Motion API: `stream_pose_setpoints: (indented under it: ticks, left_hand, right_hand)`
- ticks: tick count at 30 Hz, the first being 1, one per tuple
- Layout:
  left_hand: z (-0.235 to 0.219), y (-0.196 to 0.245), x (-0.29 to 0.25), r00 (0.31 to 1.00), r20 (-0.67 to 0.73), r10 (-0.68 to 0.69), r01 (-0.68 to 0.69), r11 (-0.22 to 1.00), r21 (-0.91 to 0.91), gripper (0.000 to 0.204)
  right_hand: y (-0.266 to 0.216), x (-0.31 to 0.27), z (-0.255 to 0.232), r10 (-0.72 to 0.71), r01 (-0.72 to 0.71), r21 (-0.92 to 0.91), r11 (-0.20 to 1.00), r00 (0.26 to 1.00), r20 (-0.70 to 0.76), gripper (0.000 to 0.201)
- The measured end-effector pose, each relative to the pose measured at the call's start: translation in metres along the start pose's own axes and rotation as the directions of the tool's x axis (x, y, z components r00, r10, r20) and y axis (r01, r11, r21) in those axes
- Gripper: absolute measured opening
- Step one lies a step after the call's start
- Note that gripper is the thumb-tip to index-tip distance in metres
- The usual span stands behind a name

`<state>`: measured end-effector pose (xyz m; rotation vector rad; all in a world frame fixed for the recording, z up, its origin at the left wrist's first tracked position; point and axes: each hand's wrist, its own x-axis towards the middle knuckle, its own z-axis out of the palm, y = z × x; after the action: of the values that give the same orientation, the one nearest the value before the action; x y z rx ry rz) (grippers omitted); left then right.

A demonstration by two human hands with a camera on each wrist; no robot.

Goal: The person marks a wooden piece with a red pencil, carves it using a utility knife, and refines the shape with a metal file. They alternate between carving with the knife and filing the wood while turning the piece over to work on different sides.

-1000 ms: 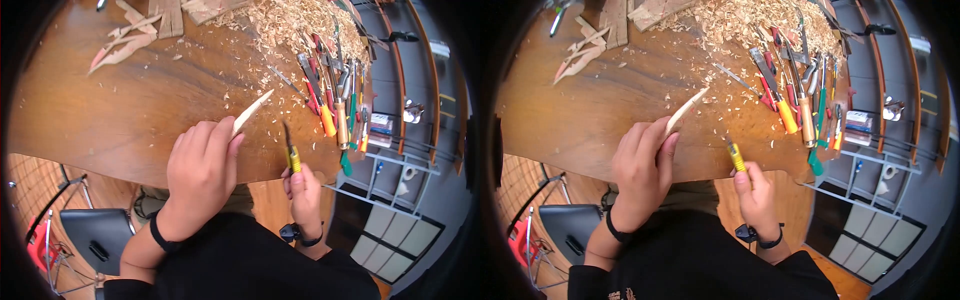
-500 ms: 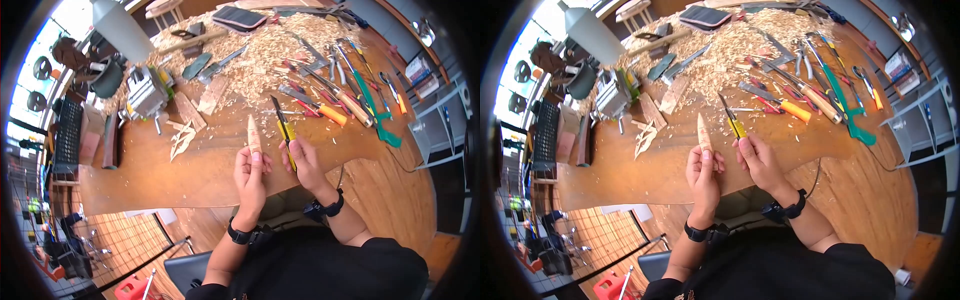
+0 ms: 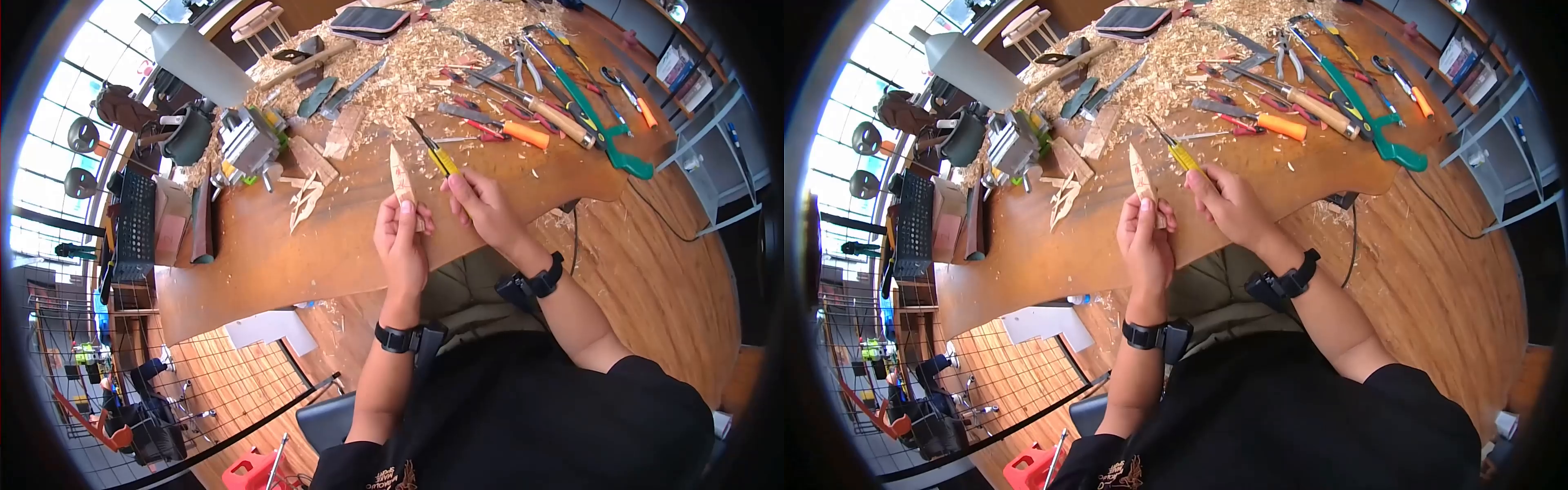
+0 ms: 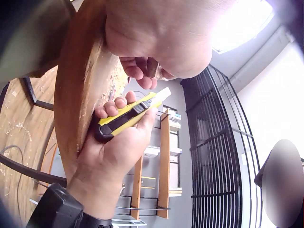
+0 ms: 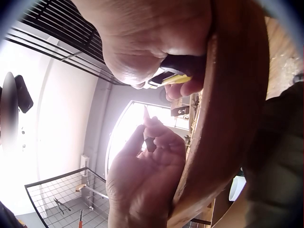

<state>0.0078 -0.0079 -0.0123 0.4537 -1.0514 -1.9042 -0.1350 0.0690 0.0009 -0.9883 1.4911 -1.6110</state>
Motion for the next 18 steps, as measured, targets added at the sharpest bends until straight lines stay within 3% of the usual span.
stream_pose_setpoints:
  ticks: [13, 18]
  left_hand:
    - [0.0006, -0.0007, -0.0016, 1.0, 0.023, 0.004, -0.005, 0.999, 0.041, 0.016]
    - [0.0012, 0.0018, -0.0034, 1.0, 0.011, 0.005, -0.006, 1.0, 0.01, 0.019]
  right_hand:
    - [0.0006, -0.0005, 0.0015, -0.026, 0.025, -0.038, 0.999, 1.0, -0.006, 0.042]
    - [-0.0024, -0.0001, 0.0014, 0.025, -0.023, -0.088, 0.996, 0.999, 0.025, 0.042]
